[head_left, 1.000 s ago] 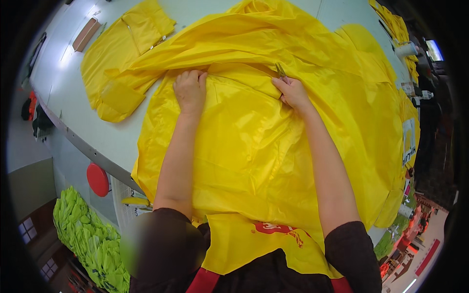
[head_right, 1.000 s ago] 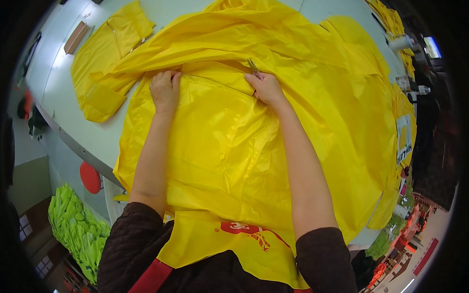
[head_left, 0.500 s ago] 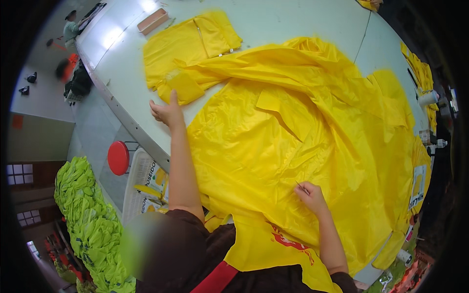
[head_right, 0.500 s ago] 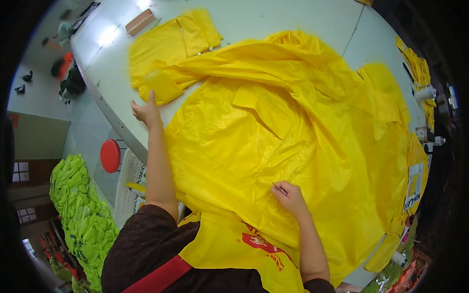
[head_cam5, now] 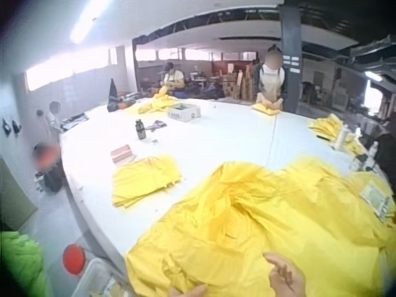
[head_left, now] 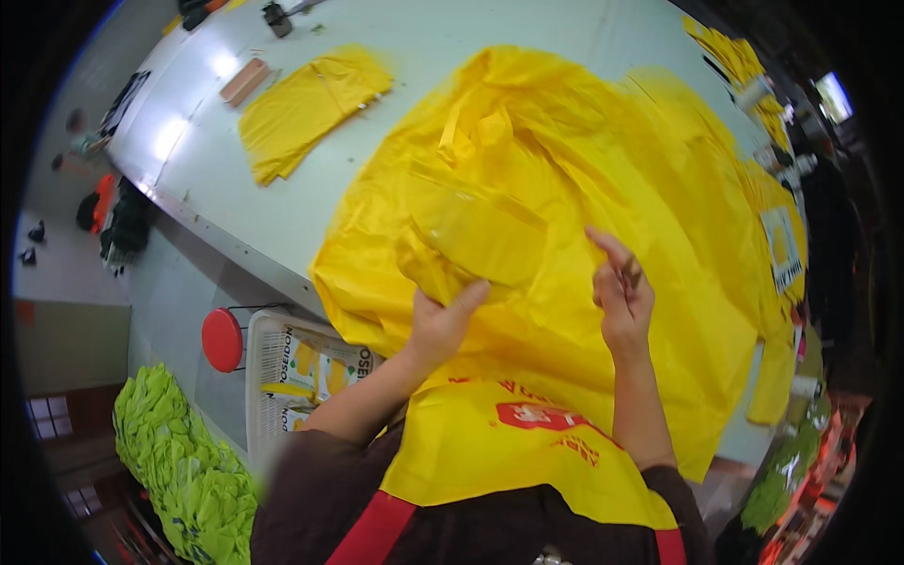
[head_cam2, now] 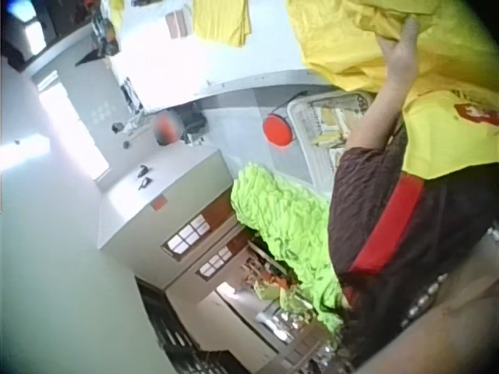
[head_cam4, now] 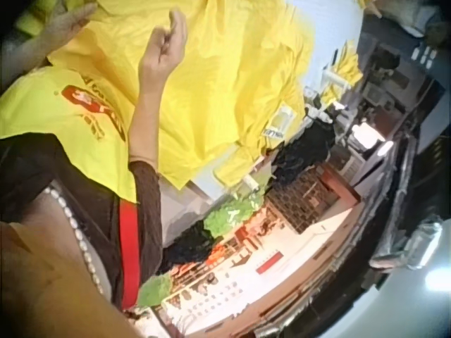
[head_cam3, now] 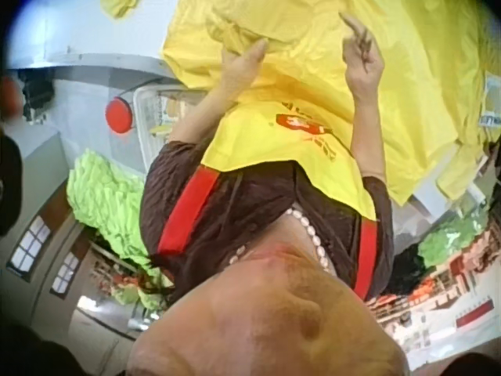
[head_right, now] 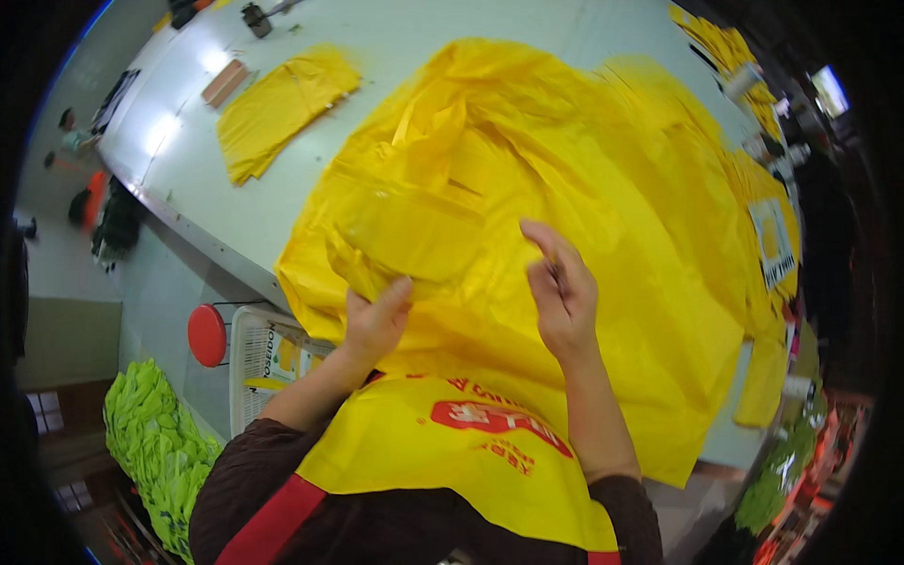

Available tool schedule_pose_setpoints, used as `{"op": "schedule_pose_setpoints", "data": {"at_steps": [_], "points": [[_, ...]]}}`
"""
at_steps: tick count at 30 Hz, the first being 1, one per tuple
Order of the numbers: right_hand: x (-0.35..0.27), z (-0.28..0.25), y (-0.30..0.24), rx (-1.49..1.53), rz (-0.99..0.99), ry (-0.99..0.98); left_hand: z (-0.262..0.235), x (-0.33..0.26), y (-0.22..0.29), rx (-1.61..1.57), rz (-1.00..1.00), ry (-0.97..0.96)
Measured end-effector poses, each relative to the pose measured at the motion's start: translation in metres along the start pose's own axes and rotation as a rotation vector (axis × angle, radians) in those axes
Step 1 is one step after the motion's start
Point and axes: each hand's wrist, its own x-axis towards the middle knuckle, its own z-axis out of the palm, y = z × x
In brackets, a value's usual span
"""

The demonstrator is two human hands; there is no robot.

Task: The person folds a yellow raincoat on a table, trims loose threads with scissors, and places the folded garment into a plastic packaging bag. The person repeats this process for multiple raincoats.

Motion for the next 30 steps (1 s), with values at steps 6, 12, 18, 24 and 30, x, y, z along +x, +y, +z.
{"op": "schedule_pose_setpoints", "data": {"at_steps": [6,12,18,24,30], "points": [[-0.027,-0.016,-0.006,0.086,0.215,-0.271,0.027,-0.057,-0.014,0.260,-0.288,-0.366],[-0.068,-0.041,0.020,0.133,0.279,-0.280,0.018,-0.049,0.047,1.070,-0.771,-0.469],[-0.081,-0.044,0.026,0.117,0.023,-0.358,0.040,-0.040,0.067,1.297,0.393,-0.385],[-0.088,-0.048,0.009,0.112,0.106,-0.415,0.061,-0.021,0.011,0.947,0.171,-0.892],[-0.096,-0.050,0.007,0.034,0.177,-0.206,0.052,-0.023,-0.003,0.477,-0.629,-0.585]]}}
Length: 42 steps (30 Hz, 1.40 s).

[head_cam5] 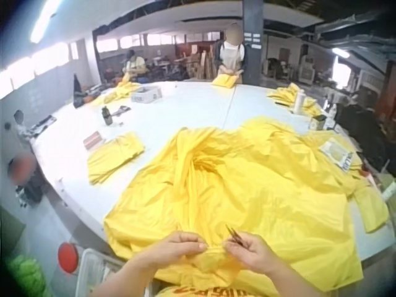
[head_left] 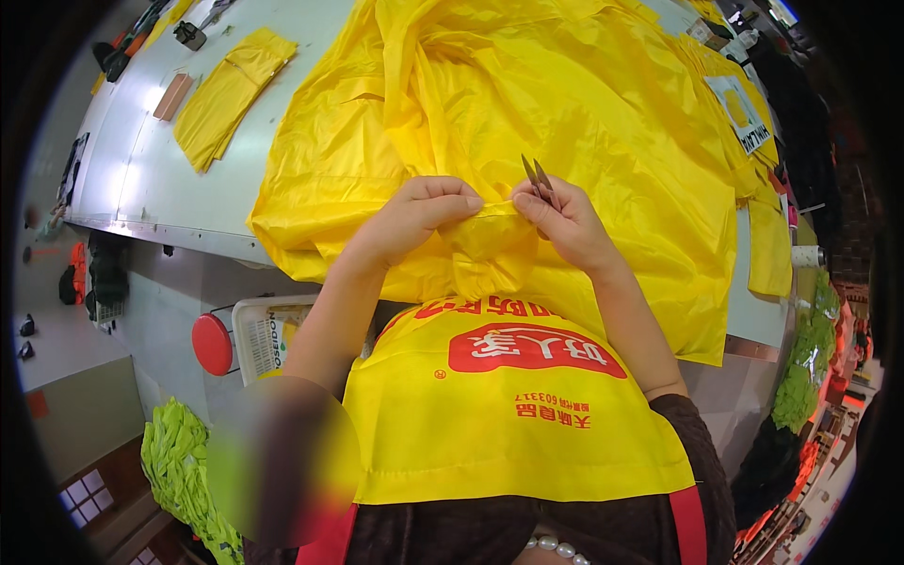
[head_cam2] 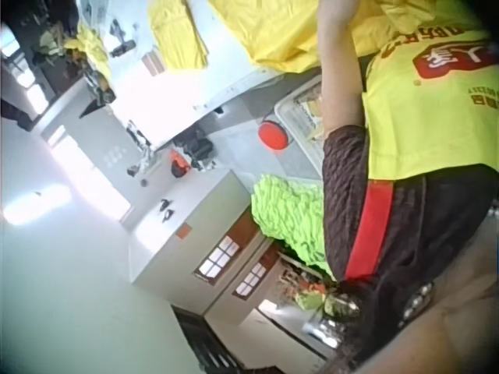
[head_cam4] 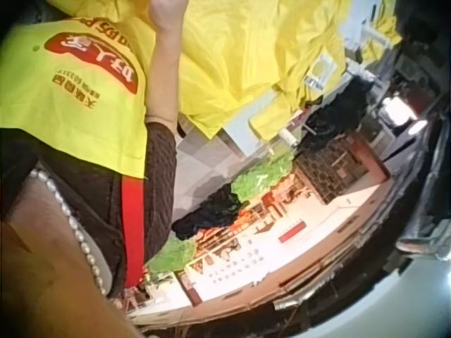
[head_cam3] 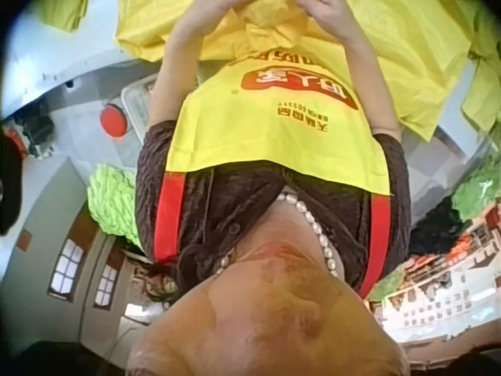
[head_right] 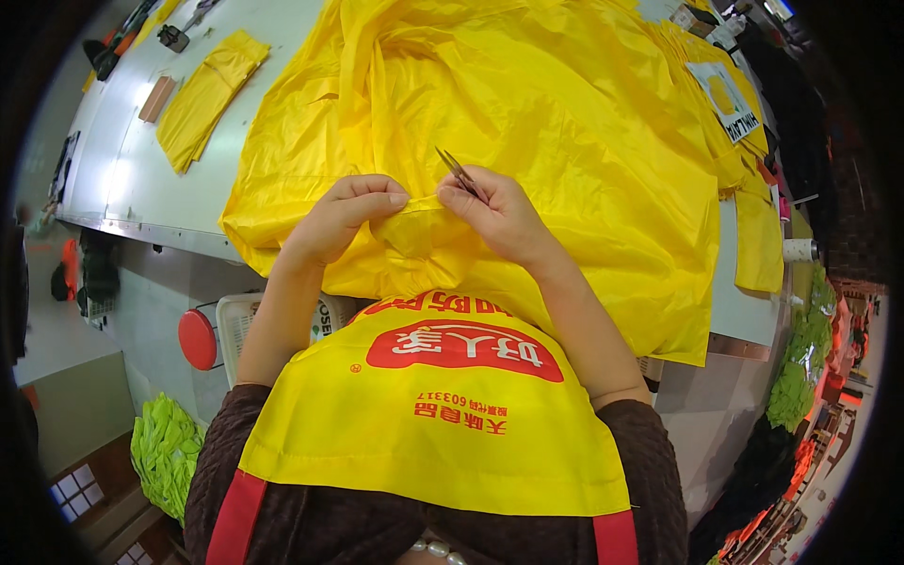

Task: The person folds a yellow raincoat on a table, trims loose threads with scissors, and places the folded garment into a plastic packaging bag. The person repeats this process for multiple raincoats.

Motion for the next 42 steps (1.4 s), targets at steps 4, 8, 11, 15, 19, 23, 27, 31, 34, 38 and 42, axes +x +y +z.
{"op": "schedule_pose_setpoints", "data": {"at_steps": [4,8,11,15,19,23,27,31,34,38,42], "points": [[-0.007,0.011,-0.009,-0.287,-0.242,0.219,0.012,-0.004,-0.010,-0.286,-0.023,0.172],[-0.015,0.024,-0.022,-0.403,-0.249,0.178,0.016,-0.005,-0.011,-0.313,-0.017,0.198],[-0.012,0.036,-0.016,-0.482,-0.313,0.245,0.020,-0.005,-0.011,-0.331,-0.012,0.216],[-0.011,0.036,-0.011,-0.504,-0.302,0.287,0.026,-0.003,-0.015,-0.210,0.009,0.272],[-0.011,0.031,0.009,-0.437,-0.289,0.301,0.028,-0.002,-0.026,-0.118,0.039,0.330],[-0.013,0.021,0.001,-0.237,-0.120,0.298,0.043,0.005,-0.016,-0.156,0.032,0.370],[-0.012,0.021,-0.007,-0.335,-0.124,0.317,0.053,0.005,-0.016,-0.226,0.139,0.411],[-0.011,0.022,-0.002,-0.579,-0.284,0.431,0.060,0.013,-0.026,-0.342,0.197,0.439],[-0.012,0.024,-0.005,-0.767,-0.379,0.416,0.059,0.016,-0.028,-0.317,0.252,0.452],[-0.011,0.020,-0.012,-0.913,-0.422,0.303,0.049,0.016,-0.031,-0.005,0.301,0.469],[-0.012,0.017,-0.001,-0.579,-0.301,0.304,0.043,0.024,-0.017,0.273,0.256,0.378]]}}
